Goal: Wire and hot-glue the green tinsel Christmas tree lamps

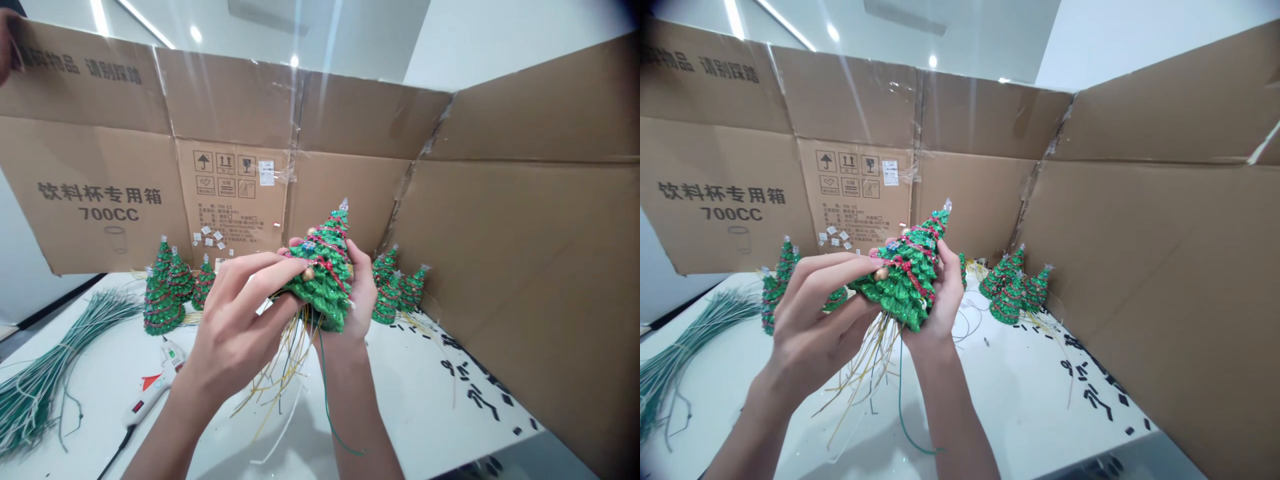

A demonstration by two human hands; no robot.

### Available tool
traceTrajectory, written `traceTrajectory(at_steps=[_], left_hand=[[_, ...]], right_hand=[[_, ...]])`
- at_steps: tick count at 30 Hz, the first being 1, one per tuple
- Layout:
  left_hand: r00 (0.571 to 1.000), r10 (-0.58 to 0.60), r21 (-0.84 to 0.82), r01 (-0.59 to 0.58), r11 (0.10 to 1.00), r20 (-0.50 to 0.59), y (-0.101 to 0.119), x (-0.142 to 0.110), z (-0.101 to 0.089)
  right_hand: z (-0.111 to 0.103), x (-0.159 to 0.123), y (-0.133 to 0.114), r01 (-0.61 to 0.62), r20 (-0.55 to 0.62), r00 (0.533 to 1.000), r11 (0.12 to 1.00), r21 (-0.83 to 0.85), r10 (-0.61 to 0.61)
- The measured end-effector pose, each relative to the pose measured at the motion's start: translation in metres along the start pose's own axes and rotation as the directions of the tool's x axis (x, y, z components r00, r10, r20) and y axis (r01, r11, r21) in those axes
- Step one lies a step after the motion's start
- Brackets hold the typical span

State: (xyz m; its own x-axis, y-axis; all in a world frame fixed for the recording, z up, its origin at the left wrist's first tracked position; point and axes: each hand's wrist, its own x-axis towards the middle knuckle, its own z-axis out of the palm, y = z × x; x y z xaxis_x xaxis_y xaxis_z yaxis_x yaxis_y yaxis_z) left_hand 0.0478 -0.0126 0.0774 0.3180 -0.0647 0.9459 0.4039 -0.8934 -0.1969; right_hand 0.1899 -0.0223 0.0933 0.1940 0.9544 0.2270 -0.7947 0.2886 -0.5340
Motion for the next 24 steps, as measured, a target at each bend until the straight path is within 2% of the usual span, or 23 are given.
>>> traceTrajectory(at_steps=[5, 11, 16, 21, 24], left_hand=[[1.000, -0.002, -0.025, 0.001, 1.000, -0.014, -0.002, 0.000, 0.002], [0.995, -0.097, -0.109, 0.096, 0.989, -0.004, -0.004, -0.005, -0.001], [1.000, 0.012, -0.047, -0.012, 0.999, 0.006, -0.007, -0.004, -0.003], [0.996, -0.055, 0.010, 0.055, 0.998, 0.064, -0.008, 0.001, -0.002], [0.993, -0.105, -0.023, 0.106, 0.994, 0.044, -0.006, 0.001, 0.001]], right_hand=[[-0.003, 0.001, 0.001, 0.031, 0.005, 1.000, 0.999, -0.032, -0.031], [-0.004, 0.002, 0.002, 0.048, 0.010, 0.999, 0.998, -0.028, -0.048], [-0.002, 0.004, 0.004, 0.022, -0.014, 1.000, 1.000, -0.022, -0.023], [0.004, 0.003, 0.004, -0.012, -0.148, 0.989, 1.000, 0.026, 0.015], [0.008, 0.000, 0.003, -0.014, -0.189, 0.982, 0.999, 0.036, 0.021]])
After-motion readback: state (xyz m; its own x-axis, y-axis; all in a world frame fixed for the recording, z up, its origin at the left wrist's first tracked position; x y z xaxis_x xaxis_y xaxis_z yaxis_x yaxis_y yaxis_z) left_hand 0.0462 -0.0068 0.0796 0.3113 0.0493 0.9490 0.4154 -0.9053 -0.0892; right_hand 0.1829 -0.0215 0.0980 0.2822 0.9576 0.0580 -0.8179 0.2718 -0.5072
